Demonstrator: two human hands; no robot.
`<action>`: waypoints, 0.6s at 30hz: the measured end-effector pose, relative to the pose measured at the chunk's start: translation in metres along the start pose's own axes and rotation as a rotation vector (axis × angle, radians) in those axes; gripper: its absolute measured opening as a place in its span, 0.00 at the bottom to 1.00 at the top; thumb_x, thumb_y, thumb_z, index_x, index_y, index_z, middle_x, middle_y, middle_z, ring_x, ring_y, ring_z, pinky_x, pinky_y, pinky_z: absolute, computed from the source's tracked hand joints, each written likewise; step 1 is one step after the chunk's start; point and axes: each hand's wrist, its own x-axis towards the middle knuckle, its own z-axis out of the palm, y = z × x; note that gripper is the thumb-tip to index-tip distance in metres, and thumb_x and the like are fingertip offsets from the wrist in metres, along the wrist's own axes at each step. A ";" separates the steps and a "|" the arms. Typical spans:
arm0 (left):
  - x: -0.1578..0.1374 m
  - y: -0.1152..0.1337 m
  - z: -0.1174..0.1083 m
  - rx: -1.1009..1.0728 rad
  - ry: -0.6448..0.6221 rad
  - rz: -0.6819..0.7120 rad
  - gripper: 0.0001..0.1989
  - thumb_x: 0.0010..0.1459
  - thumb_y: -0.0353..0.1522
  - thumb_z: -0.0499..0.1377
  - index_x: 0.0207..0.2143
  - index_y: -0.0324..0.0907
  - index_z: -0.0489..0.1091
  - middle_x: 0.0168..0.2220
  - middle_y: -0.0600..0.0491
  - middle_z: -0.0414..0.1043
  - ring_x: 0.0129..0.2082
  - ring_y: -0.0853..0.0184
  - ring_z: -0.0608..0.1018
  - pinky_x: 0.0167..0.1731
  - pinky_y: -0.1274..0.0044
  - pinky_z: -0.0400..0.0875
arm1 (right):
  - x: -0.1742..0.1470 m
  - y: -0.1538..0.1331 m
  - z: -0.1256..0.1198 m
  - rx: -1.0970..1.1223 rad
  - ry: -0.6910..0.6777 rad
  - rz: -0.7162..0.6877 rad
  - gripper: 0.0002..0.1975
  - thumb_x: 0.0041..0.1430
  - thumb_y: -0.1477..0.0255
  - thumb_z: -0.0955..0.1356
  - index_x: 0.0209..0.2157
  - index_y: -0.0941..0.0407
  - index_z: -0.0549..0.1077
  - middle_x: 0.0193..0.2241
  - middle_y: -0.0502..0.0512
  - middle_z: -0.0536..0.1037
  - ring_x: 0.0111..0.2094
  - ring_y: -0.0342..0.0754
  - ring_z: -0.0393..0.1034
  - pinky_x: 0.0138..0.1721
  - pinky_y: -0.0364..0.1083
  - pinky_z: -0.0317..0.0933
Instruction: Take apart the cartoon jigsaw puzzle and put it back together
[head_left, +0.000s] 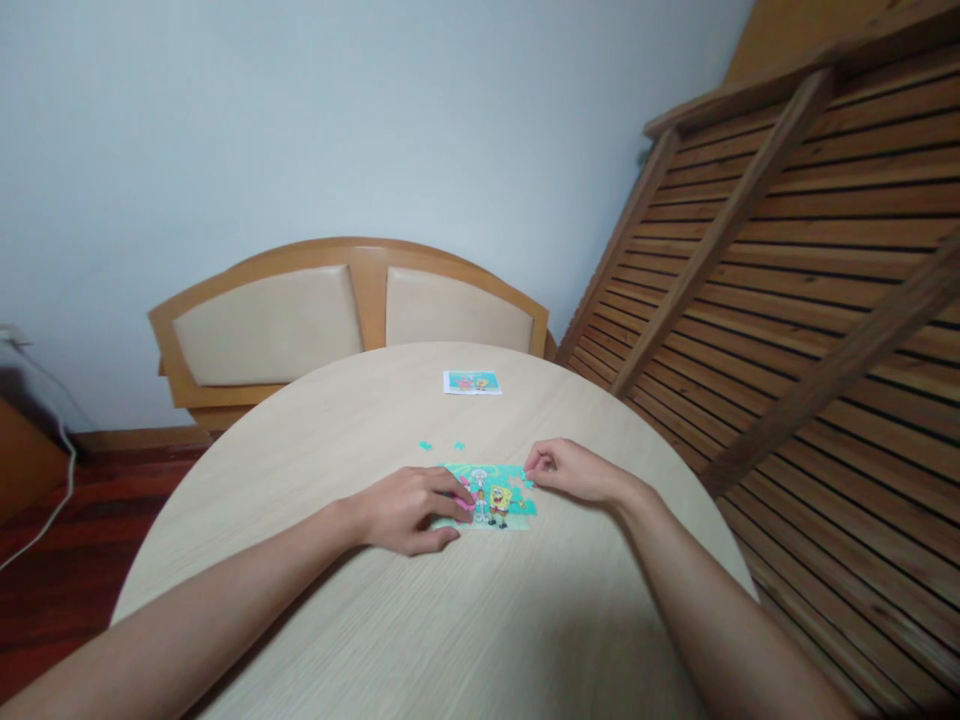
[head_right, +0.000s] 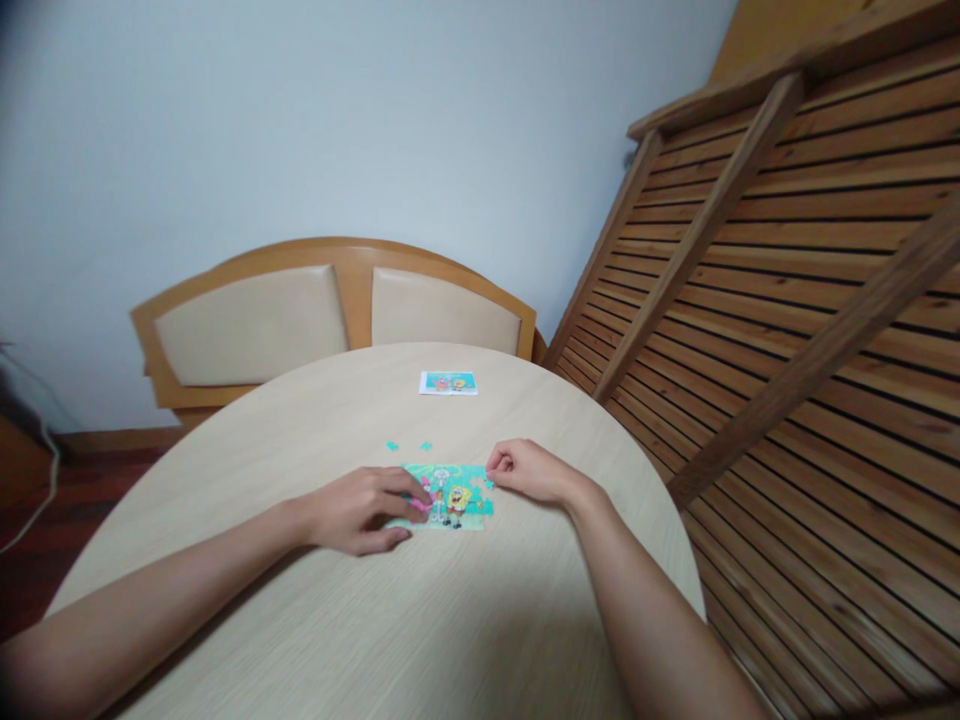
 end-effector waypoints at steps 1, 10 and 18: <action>0.000 0.000 0.000 -0.001 0.000 0.000 0.14 0.62 0.34 0.58 0.50 0.45 0.74 0.52 0.47 0.75 0.51 0.60 0.76 0.54 0.68 0.71 | 0.001 -0.001 0.001 0.000 0.008 0.013 0.09 0.52 0.69 0.69 0.34 0.60 0.75 0.30 0.56 0.79 0.31 0.47 0.72 0.32 0.43 0.61; -0.001 -0.001 0.001 0.008 -0.008 -0.003 0.15 0.62 0.34 0.58 0.50 0.45 0.74 0.52 0.47 0.75 0.52 0.59 0.76 0.55 0.69 0.70 | -0.001 -0.006 0.002 0.021 0.016 0.085 0.09 0.52 0.69 0.70 0.34 0.59 0.75 0.28 0.54 0.79 0.29 0.46 0.71 0.29 0.42 0.60; -0.002 -0.001 0.000 0.008 -0.012 -0.006 0.15 0.62 0.34 0.58 0.50 0.45 0.73 0.52 0.48 0.75 0.52 0.59 0.76 0.55 0.69 0.70 | 0.000 -0.002 0.000 0.030 -0.031 0.073 0.14 0.45 0.72 0.72 0.36 0.60 0.76 0.27 0.51 0.75 0.29 0.45 0.67 0.31 0.42 0.61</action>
